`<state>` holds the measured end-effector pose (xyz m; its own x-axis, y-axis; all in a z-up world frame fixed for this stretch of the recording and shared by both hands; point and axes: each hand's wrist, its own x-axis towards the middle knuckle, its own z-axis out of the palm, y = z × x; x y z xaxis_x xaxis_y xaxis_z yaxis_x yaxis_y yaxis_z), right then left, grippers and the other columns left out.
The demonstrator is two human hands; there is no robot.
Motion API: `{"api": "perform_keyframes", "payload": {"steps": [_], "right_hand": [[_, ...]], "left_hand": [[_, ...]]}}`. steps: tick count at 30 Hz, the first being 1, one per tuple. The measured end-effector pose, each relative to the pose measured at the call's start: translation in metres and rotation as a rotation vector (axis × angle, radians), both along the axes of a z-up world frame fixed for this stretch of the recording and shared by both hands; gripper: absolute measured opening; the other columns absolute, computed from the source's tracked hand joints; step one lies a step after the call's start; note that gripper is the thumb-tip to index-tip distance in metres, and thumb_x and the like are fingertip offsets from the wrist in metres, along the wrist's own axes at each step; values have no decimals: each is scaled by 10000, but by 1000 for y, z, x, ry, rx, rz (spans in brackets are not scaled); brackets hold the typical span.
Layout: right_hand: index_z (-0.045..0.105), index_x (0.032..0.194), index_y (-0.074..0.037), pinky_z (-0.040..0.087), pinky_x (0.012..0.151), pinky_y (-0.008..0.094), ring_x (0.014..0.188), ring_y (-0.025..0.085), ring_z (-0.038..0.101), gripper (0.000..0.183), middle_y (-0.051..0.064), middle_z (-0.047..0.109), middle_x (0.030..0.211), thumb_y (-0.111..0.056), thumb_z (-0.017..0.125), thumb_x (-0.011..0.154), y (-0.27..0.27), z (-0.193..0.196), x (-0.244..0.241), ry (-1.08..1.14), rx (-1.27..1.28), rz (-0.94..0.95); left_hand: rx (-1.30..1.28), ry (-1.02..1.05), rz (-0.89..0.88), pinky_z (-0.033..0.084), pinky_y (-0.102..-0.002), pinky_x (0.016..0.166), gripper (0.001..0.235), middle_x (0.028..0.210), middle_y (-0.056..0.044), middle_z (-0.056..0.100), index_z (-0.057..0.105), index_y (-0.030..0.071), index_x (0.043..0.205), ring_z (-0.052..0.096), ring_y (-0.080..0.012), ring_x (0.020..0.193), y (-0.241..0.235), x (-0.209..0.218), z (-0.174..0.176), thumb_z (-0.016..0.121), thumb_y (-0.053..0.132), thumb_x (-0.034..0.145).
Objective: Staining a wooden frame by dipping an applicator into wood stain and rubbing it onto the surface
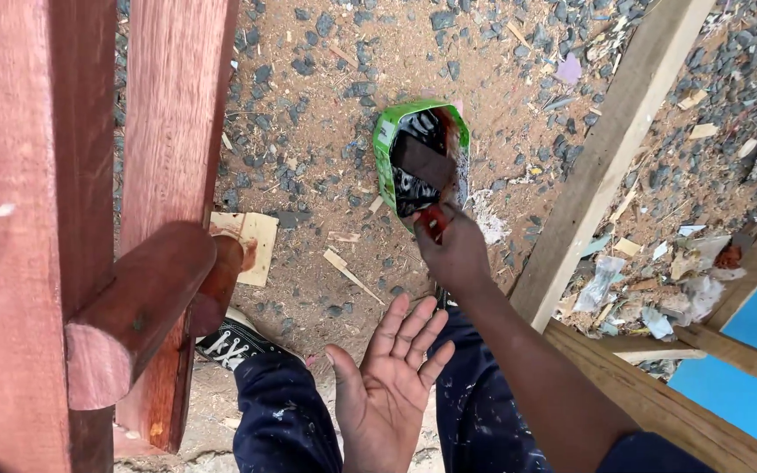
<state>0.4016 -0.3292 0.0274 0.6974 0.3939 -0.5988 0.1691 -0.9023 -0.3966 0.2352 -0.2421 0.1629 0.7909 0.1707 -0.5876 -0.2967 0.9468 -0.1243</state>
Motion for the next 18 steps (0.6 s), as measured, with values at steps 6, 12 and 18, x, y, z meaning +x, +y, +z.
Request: {"api": "perform_keyframes", "payload": {"steps": [6, 12, 18], "right_hand": [[613, 1383, -133, 475, 870, 565, 1023, 475, 495, 405, 219, 523, 1159, -214, 588, 987, 4, -69, 36, -104, -182, 327], [650, 1365, -193, 533, 1029, 531, 1305, 396, 396, 679, 81, 427, 1401, -217, 907, 738, 42, -67, 45, 164, -485, 378], [621, 1404, -207, 408, 1130, 533, 1455, 504, 321, 552, 119, 405, 1520, -112, 669, 862, 33, -91, 67, 157, -445, 371]], "left_hand": [[-8, 32, -2, 343, -507, 1204, 941, 1623, -274, 345, 286, 22, 1603, 340, -396, 1510, -6, -4, -3, 302, 728, 981], [7, 55, -87, 359, -512, 1189, 950, 1617, -267, 368, 305, 39, 1598, 373, -394, 1498, -10, -7, -3, 260, 744, 963], [16, 91, -111, 421, -495, 1155, 923, 1572, -267, 445, 350, 34, 1574, 454, -386, 1452, -5, -7, -2, 294, 721, 960]]}}
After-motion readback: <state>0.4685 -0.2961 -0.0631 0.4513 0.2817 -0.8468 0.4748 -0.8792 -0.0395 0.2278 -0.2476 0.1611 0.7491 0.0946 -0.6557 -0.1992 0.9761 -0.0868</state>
